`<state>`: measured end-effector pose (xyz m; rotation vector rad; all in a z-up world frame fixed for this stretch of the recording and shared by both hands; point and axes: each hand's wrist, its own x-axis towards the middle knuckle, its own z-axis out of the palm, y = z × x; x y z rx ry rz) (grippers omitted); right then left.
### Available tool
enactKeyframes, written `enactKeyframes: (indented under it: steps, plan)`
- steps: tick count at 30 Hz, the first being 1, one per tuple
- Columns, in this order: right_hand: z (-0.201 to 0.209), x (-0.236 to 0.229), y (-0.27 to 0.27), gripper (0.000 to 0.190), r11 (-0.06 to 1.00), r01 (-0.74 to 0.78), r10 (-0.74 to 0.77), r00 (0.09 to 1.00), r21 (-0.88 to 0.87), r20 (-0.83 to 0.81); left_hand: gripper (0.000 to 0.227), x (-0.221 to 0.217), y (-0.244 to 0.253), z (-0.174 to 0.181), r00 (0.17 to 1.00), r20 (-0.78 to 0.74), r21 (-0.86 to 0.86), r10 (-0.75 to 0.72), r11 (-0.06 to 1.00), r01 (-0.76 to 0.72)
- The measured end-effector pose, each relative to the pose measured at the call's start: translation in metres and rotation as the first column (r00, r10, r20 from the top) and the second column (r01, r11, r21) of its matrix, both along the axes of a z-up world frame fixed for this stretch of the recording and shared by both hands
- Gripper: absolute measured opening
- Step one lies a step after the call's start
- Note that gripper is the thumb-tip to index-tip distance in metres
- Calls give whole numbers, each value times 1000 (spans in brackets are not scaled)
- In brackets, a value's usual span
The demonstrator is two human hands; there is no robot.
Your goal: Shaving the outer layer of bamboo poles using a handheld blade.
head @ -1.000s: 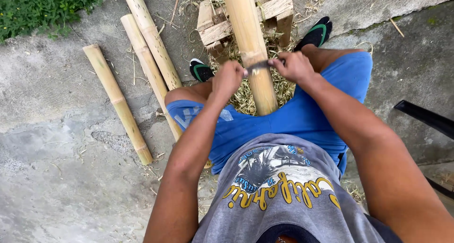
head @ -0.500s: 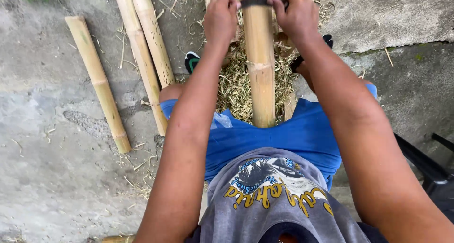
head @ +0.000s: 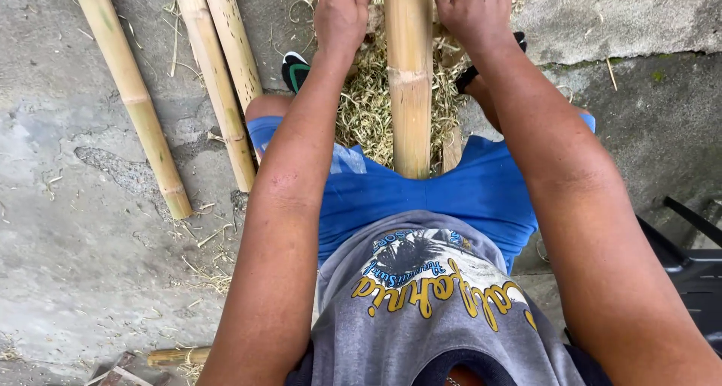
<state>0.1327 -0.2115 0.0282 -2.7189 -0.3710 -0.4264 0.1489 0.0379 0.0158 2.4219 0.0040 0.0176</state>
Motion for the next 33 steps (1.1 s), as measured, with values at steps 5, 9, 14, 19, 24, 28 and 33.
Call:
enactKeyframes:
  steps: [5, 9, 14, 19, 24, 28, 33]
  plan:
    - [12, -61, 4, 51, 993, 24, -3, 985, 115, -174, 16, -62, 1, 31, 996, -49, -87, -71, 994, 67]
    - [20, -117, 10, 58, 977, 180, -104, 868, 112, -485, 15, -105, 0, 44, 978, -183, -53, -99, 994, 91]
    - [21, -192, 13, 54, 944, 285, -180, 864, 163, -471, 16, -157, 0, 54, 972, -159, -68, -171, 985, 162]
    - [10, -239, 4, 50, 874, 389, -119, 752, 291, -649, 12, -204, -8, 62, 936, -300, -106, -183, 982, 158]
    - [-20, -221, -1, 53, 556, 617, -73, 703, 557, -707, 43, -205, -32, 53, 986, 151, 12, 67, 998, -69]
    - [-19, -169, -12, 55, 55, 746, -8, 665, 664, -747, 113, -195, -69, 11, 856, -477, -275, 198, 892, -359]
    - [-22, -103, -20, 58, 6, 735, 1, 678, 678, -735, 110, -178, -85, 52, 716, -670, -189, 197, 887, -421]
